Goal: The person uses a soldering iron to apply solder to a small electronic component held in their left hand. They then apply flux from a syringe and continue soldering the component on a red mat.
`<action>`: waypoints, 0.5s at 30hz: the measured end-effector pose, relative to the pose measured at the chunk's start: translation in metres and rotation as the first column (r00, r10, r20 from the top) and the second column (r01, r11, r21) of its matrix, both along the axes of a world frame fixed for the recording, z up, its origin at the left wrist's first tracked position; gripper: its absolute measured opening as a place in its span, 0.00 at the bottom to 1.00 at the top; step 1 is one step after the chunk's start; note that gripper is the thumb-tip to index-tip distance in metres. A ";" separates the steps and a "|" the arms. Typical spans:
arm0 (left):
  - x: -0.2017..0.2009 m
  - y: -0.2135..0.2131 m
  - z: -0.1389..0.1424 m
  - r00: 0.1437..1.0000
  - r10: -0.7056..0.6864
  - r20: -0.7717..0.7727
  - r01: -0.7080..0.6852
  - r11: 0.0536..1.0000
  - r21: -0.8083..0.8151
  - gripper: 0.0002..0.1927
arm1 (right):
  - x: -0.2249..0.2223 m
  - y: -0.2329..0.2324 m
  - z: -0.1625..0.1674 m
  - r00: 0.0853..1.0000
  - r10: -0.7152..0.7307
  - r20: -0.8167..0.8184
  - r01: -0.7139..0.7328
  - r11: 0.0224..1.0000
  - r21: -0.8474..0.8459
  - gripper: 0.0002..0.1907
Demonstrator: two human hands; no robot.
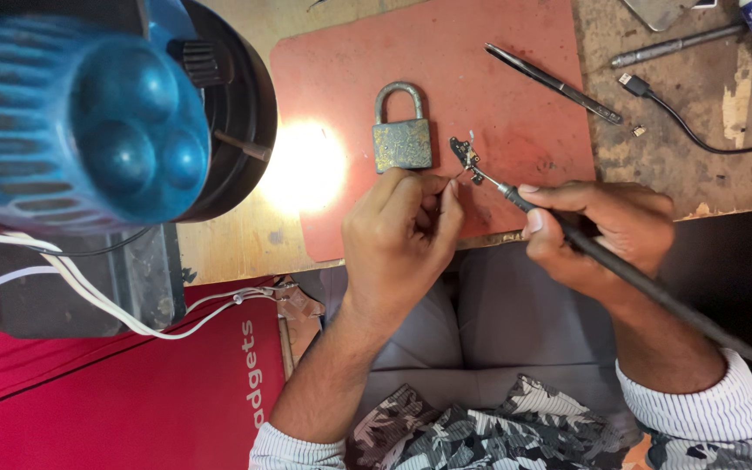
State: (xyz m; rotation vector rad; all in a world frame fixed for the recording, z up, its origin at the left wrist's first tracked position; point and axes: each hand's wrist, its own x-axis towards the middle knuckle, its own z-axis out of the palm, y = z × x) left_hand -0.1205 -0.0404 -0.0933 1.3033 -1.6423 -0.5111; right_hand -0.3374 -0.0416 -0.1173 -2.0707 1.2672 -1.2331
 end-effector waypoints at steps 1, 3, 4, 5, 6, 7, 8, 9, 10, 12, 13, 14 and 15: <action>0.001 0.000 -0.001 1.000 -0.001 -0.002 0.001 1.000 -0.001 0.04 | 0.001 0.000 -0.001 1.000 0.007 -0.009 -0.007 1.000 -0.012 0.09; 0.002 -0.001 -0.002 1.000 -0.002 -0.006 0.002 1.000 -0.005 0.04 | 0.003 -0.001 -0.002 0.999 0.021 -0.027 -0.022 0.999 -0.035 0.08; 0.003 -0.001 -0.003 1.000 0.002 0.005 -0.002 1.000 -0.010 0.04 | 0.004 -0.001 -0.002 0.999 0.026 -0.034 -0.028 0.999 -0.041 0.08; 0.003 -0.001 -0.004 1.000 0.006 0.016 -0.006 1.000 -0.014 0.05 | 0.004 -0.001 -0.002 0.999 0.032 -0.041 -0.034 0.998 -0.047 0.08; 0.004 -0.001 -0.004 1.000 0.011 0.026 -0.010 1.000 -0.019 0.05 | 0.004 -0.001 -0.003 0.998 0.037 -0.048 -0.040 0.998 -0.053 0.08; 0.004 -0.001 -0.004 1.000 0.010 0.028 -0.009 1.000 -0.024 0.05 | 0.004 -0.001 -0.003 0.998 0.036 -0.051 -0.040 0.997 -0.071 0.08; 0.004 -0.001 -0.004 1.000 0.009 0.030 -0.008 1.000 -0.029 0.05 | 0.004 -0.001 -0.003 0.998 0.035 -0.053 -0.040 0.995 -0.089 0.08; 0.005 -0.001 -0.004 0.999 0.008 0.032 -0.007 0.999 -0.034 0.05 | 0.004 -0.001 -0.003 0.998 0.034 -0.055 -0.040 0.993 -0.107 0.08; 0.005 -0.001 -0.004 0.999 0.009 0.035 -0.008 0.999 -0.031 0.05 | 0.004 -0.001 -0.003 0.998 0.030 -0.053 -0.035 0.993 -0.109 0.08; 0.005 0.000 -0.004 0.999 0.012 0.039 -0.011 1.000 -0.023 0.04 | 0.005 -0.001 -0.003 0.999 0.022 -0.050 -0.027 0.993 -0.113 0.07; 0.004 -0.001 -0.004 0.999 0.017 0.052 -0.016 1.000 -0.027 0.04 | 0.005 -0.001 -0.002 0.998 0.028 -0.054 -0.034 0.995 -0.099 0.07; 0.004 -0.001 -0.004 0.998 0.022 0.064 -0.020 0.999 -0.031 0.04 | 0.006 -0.002 -0.002 0.998 0.035 -0.058 -0.040 0.996 -0.085 0.08; 0.003 -0.002 -0.005 0.997 0.027 0.075 -0.024 0.999 -0.035 0.05 | 0.006 -0.003 -0.002 0.997 0.041 -0.063 -0.046 0.996 -0.071 0.08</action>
